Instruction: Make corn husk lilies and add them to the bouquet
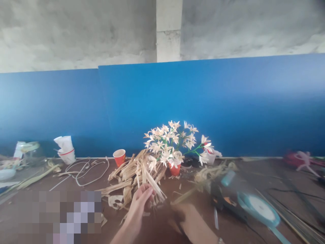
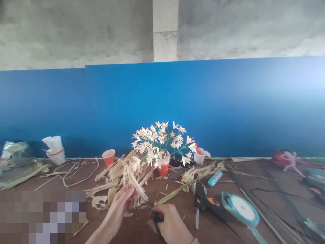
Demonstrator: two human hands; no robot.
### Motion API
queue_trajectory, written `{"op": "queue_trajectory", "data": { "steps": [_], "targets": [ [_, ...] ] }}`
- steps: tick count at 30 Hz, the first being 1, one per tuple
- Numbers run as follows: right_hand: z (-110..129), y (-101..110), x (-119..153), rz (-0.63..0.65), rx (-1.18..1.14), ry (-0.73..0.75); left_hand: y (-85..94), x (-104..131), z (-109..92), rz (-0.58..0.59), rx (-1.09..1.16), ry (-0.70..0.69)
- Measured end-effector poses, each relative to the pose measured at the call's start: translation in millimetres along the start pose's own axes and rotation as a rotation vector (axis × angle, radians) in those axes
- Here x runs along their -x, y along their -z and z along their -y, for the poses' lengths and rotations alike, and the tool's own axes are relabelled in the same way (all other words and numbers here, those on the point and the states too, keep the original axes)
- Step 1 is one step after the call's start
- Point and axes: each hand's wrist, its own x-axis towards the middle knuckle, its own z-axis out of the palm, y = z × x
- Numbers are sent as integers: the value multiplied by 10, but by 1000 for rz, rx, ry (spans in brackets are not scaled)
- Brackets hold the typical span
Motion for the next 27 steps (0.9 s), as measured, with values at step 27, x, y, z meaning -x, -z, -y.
{"op": "queue_trajectory", "data": {
  "steps": [27],
  "targets": [
    [-84, -12, -14, 54, -48, 4, 42, -75, -18, -102, 175, -8]
  ]
}}
